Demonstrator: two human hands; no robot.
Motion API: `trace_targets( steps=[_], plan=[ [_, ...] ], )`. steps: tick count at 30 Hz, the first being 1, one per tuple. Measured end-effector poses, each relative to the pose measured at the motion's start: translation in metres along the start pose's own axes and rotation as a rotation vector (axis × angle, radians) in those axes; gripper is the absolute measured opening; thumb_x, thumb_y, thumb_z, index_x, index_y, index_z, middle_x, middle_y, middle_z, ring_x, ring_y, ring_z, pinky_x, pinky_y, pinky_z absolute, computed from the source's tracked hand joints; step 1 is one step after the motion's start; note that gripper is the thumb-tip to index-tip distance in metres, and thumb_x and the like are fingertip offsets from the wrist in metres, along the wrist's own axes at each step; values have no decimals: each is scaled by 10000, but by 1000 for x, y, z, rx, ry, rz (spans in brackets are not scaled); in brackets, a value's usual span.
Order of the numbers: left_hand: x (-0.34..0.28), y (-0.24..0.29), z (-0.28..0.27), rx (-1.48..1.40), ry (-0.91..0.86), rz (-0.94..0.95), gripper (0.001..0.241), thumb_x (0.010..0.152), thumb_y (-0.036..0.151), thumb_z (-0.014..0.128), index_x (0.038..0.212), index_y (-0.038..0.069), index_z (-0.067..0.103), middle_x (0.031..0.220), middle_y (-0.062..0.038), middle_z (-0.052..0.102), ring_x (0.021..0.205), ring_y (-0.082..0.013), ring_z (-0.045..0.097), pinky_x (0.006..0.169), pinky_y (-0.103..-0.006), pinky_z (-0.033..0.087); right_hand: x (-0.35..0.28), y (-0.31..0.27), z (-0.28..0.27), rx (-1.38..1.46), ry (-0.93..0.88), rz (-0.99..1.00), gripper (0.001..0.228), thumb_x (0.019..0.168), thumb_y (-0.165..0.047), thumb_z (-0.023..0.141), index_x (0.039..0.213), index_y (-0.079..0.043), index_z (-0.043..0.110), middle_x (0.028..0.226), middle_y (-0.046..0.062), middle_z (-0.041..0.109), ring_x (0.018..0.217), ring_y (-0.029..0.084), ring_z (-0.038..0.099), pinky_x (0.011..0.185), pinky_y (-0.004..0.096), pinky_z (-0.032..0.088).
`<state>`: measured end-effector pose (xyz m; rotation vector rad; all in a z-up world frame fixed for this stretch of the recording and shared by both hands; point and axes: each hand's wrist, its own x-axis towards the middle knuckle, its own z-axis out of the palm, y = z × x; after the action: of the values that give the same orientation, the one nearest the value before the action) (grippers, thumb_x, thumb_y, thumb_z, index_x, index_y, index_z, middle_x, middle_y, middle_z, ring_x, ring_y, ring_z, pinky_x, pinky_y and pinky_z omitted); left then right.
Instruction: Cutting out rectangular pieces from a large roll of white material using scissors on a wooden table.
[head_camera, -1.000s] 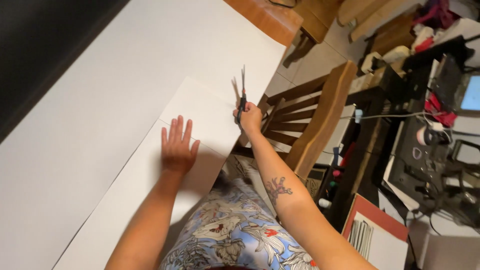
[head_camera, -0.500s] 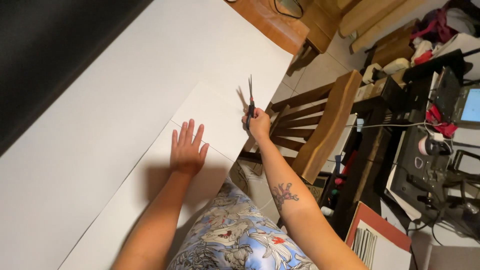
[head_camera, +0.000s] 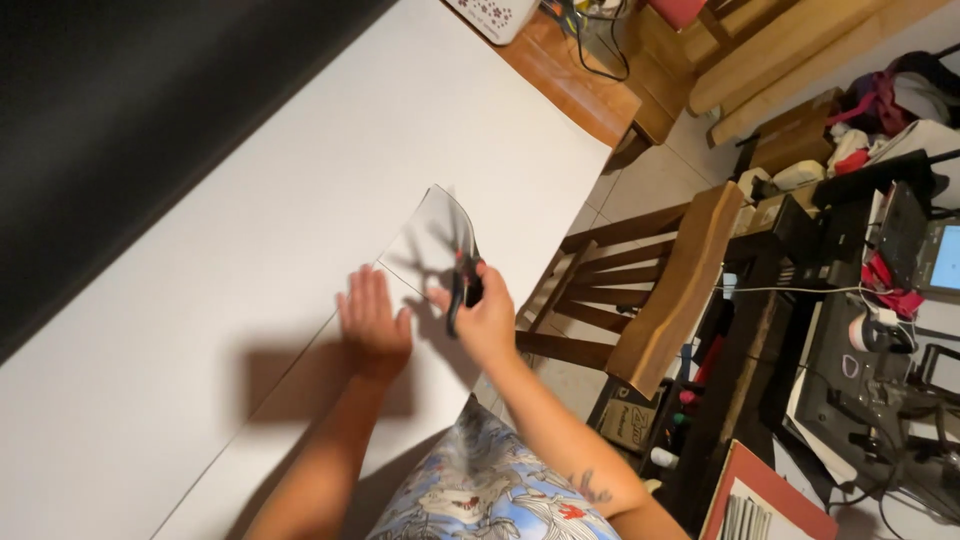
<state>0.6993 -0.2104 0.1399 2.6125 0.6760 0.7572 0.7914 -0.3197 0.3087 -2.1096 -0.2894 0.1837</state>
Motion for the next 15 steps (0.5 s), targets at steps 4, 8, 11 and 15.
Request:
trace_targets(
  steps=[4, 8, 11, 15],
  plan=[
    [-17, -25, -6, 147, 52, -23, 913, 727, 318, 753, 1533, 7, 459, 1631, -249, 382, 1498, -421, 368, 1194, -629, 285, -28, -21, 4, -266, 123, -484, 648, 679, -446, 940, 1145, -126, 623, 1067, 35, 687, 1029, 255, 686, 934, 391, 469],
    [-14, -18, -19, 130, -61, -79, 1018, 649, 306, 809, 1549, 19, 429, 1638, -222, 382, 1529, -383, 331, 1237, -608, 223, -27, -6, 6, -324, 209, -648, 700, 635, -420, 962, 1184, -112, 656, 1103, 41, 697, 1061, 252, 673, 984, 383, 460],
    [-12, -13, -21, 92, 13, -138, 897, 806, 407, 725, 1518, -52, 433, 1598, -269, 415, 1504, -412, 366, 1237, -588, 212, -28, 4, 17, -307, 64, -635, 593, 668, -330, 941, 1136, -109, 651, 1003, 66, 708, 980, 286, 697, 882, 398, 496],
    [-11, -9, -35, 162, -151, -229, 697, 993, 378, 475, 1560, -13, 370, 1658, -226, 330, 1560, -370, 264, 1292, -514, 107, -38, 26, 51, 265, -641, 474, 594, 796, -663, 772, 973, -104, 683, 854, 106, 742, 807, 229, 741, 644, 377, 592]
  ],
)
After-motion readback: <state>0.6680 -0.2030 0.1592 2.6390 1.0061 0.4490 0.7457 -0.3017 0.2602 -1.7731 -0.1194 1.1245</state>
